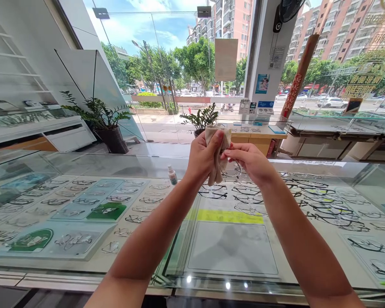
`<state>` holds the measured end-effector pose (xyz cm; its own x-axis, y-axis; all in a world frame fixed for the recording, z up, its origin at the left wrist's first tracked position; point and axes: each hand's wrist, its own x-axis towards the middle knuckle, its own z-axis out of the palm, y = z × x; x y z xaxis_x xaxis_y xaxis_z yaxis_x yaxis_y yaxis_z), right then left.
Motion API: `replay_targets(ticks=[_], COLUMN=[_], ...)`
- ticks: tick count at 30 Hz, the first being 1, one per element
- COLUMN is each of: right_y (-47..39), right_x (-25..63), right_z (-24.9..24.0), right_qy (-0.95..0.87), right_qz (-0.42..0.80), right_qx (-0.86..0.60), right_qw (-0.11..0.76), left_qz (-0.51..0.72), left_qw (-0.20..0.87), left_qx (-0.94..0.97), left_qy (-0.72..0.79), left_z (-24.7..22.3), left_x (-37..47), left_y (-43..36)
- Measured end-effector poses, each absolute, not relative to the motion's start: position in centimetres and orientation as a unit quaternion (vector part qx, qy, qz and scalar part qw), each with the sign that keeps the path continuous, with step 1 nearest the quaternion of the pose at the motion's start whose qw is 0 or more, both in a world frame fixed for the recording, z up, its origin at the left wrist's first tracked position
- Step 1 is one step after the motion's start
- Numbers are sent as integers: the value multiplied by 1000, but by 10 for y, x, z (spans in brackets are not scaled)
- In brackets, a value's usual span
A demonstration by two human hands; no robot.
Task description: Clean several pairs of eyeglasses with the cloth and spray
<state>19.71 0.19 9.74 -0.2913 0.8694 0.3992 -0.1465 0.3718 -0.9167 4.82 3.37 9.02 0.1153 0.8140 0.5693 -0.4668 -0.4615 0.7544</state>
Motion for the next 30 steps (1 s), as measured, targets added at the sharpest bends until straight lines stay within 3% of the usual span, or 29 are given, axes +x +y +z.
replay_targets(ticks=[12,22,30], right_y=[11,6,14], right_x=[209,184,191], right_z=[95,88,86], right_qy=[-572,-595,-546], right_qz=[539,521,507], right_qx=[-273,-265,-270], right_qw=[554,551,610], left_qz=[495,634,581], left_qw=[558,491,584], left_qx=[659,572,544], left_qy=[100,173,158], left_z=[101,94,97], left_x=[19,36,34], left_y=[42,43,48])
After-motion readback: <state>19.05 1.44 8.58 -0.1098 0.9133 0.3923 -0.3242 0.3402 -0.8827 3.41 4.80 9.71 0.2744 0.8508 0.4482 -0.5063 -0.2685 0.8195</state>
